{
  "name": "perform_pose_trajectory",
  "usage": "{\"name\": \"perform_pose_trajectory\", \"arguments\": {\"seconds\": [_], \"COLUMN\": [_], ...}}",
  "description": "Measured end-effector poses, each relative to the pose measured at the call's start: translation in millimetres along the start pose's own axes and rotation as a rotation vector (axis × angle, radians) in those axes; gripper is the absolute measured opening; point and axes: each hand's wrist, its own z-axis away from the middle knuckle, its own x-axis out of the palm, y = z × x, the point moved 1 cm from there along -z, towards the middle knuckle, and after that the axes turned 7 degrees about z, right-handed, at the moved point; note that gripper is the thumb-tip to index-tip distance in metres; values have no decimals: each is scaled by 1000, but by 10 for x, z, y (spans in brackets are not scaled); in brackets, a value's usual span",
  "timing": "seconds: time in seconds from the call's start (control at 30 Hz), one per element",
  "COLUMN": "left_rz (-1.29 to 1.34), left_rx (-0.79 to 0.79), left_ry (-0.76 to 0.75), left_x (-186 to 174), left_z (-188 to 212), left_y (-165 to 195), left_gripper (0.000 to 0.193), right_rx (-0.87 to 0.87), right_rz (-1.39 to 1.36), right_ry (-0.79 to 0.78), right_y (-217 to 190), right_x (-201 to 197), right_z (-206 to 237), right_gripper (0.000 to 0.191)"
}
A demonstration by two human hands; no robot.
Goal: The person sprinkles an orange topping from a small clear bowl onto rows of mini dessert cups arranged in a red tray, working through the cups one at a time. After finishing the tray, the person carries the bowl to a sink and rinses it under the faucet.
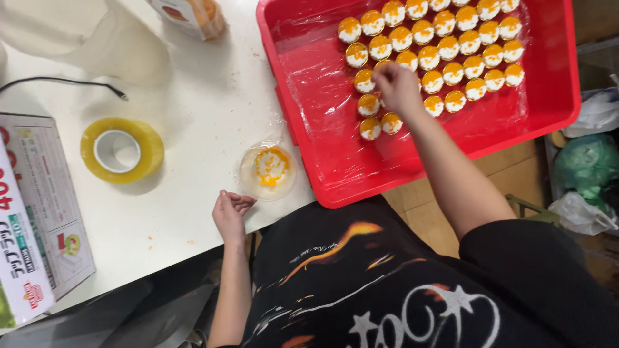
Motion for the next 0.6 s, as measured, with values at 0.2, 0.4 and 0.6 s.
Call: {"name": "perform_pose_trajectory", "arguments": {"seconds": [0.2, 0.4, 0.6], "left_rz": [38, 64, 73], "left_rx": [48, 68, 53], "left_ry": [91, 173, 219], "left_x": [115, 286, 321], "left_z": [90, 358, 517], "left_y": [-137, -147, -171], "left_gripper": [43, 43, 43], "right_rx": [29, 39, 13], "right_rz": [20, 196, 222], "right_ry": [-147, -272, -293], "right_y": [110, 58, 98], "right_x": [-55, 74, 60], "right_z": [-819, -1049, -1096], "right_gripper": [19, 24, 18]}}
